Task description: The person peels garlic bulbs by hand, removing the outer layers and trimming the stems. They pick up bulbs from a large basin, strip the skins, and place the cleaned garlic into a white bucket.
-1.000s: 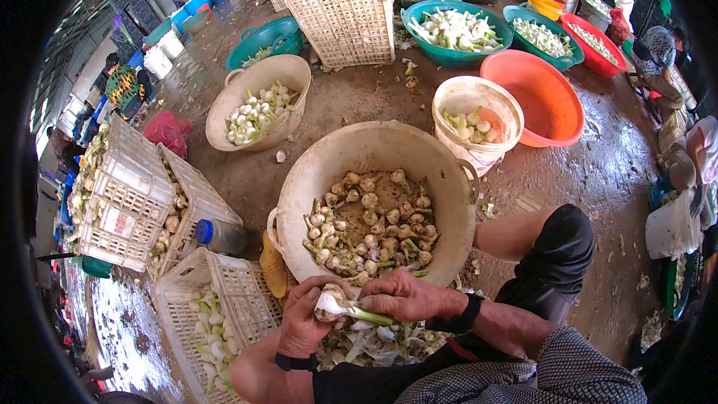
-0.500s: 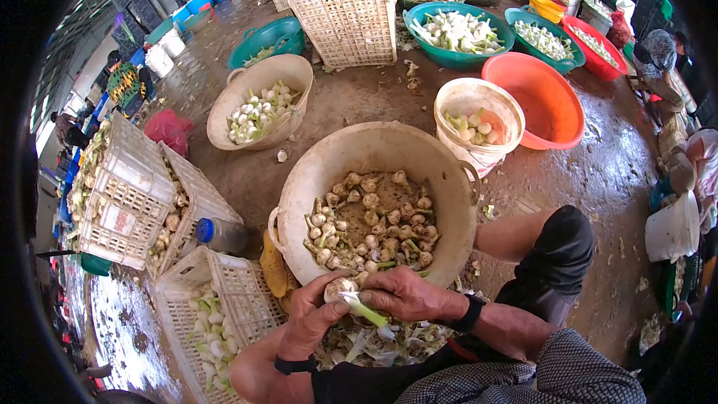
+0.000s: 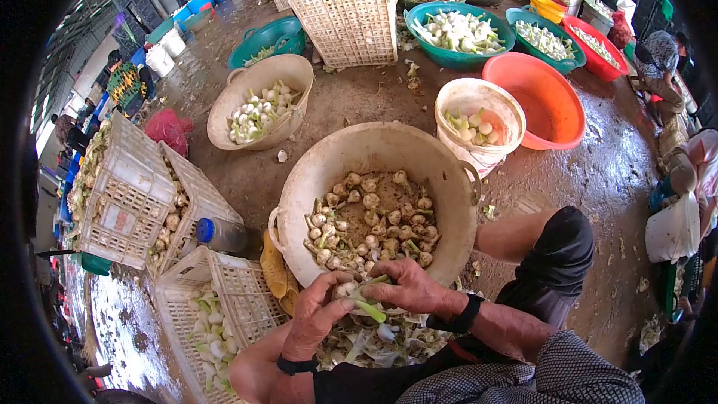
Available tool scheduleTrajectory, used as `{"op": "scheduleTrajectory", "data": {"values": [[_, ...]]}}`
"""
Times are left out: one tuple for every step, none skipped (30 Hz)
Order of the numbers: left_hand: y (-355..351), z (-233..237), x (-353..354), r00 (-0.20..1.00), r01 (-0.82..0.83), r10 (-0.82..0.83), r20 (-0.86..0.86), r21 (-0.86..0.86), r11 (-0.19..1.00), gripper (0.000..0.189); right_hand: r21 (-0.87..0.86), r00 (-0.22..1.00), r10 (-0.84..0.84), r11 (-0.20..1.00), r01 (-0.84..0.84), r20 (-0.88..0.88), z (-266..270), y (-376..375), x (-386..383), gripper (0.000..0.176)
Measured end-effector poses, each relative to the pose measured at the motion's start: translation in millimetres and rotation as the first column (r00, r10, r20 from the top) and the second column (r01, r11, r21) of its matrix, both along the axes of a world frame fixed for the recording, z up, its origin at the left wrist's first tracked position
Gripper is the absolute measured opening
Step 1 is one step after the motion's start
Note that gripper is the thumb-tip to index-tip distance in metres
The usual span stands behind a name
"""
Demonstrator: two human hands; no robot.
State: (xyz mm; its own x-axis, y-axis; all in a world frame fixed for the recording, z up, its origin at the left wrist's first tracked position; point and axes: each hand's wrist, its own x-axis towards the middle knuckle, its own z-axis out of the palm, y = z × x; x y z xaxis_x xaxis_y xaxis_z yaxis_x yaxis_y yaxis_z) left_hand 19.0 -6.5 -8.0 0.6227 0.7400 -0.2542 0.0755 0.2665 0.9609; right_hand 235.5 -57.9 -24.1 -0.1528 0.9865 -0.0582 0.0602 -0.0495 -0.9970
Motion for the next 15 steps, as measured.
{"op": "scheduleTrajectory", "data": {"values": [[0.3,-4.1,-0.6,1.0,0.009,-0.009,-0.004,0.016,1.0,0.035,0.001,1.0,0.0,1.0,0.0,0.0,2.7,0.7,-0.9,0.023],[0.3,-6.4,0.2,1.0,0.009,-0.009,-0.004,0.016,1.0,0.035,0.014,1.0,-0.007,1.0,0.007,0.004,4.8,1.2,-2.3,0.023],[-0.4,-7.6,2.1,1.0,0.029,-0.029,-0.001,0.066,0.997,0.031,0.028,1.0,-0.013,1.0,0.012,0.008,6.5,1.3,-2.9,0.024],[-0.8,-8.1,2.9,0.999,0.049,-0.049,0.001,0.115,0.992,0.027,0.028,1.0,-0.012,1.0,0.011,0.008,8.3,1.0,-2.4,0.024],[-0.9,-7.4,2.8,0.999,0.048,-0.048,0.001,0.115,0.992,0.027,-0.101,0.999,0.003,0.995,-0.007,-0.043,9.9,0.5,-1.4,0.025],[-0.9,-5.9,2.6,0.998,0.057,-0.05,-0.045,0.17,0.984,0.024,-0.227,0.995,0.01,0.973,-0.031,-0.095,10.5,0.0,-0.5,0.026],[-0.8,-5.2,2.5,0.995,0.068,-0.048,-0.091,0.225,0.972,0.022,-0.227,0.995,0.012,0.973,-0.033,-0.094,9.0,0.2,0.0,0.026],[-1.1,-6.5,2.7,0.995,0.066,-0.046,-0.089,0.225,0.972,0.022,-0.181,0.995,0.025,0.983,-0.042,-0.094,6.3,0.4,0.4,0.024],[-2.0,-8.9,3.3,0.999,0.009,-0.002,-0.036,0.202,0.979,0.022,-0.136,0.995,0.037,0.989,-0.05,-0.093,4.8,0.1,0.2,0.023],[-2.7,-10.4,4.2,0.999,-0.045,0.043,0.017,0.175,0.983,0.022,-0.136,0.995,0.037,0.989,-0.049,-0.092,4.9,-0.3,-0.4,0.023],[-3.0,-10.6,5.2,0.999,-0.046,0.043,0.019,0.176,0.983,0.022,-0.159,0.996,0.04,0.986,-0.052,-0.077,5.5,-0.2,-1.2,0.021],[-3.2,-10.8,6.1,1.0,-0.02,0.023,-0.01,0.226,0.974,0.021,-0.181,0.997,0.045,0.982,-0.056,-0.064,6.0,0.4,-2.2,0.02],[-3.6,-10.8,5.9,0.999,0.008,0.004,-0.043,0.274,0.962,0.02,-0.181,0.997,0.046,0.982,-0.057,-0.065,6.5,-0.3,-4.4,0.02],[-3.6,-10.9,6.1,0.999,0.007,0.005,-0.043,0.273,0.962,0.02,-0.13,0.999,0.037,0.991,-0.039,-0.014,7.1,-1.3,-6.5,0.02],[-3.6,-11.1,6.4,0.998,0.028,-0.01,-0.063,0.288,0.957,0.02,-0.079,0.999,0.025,0.997,-0.022,0.037,7.8,-2.0,-7.9,0.019]]}}
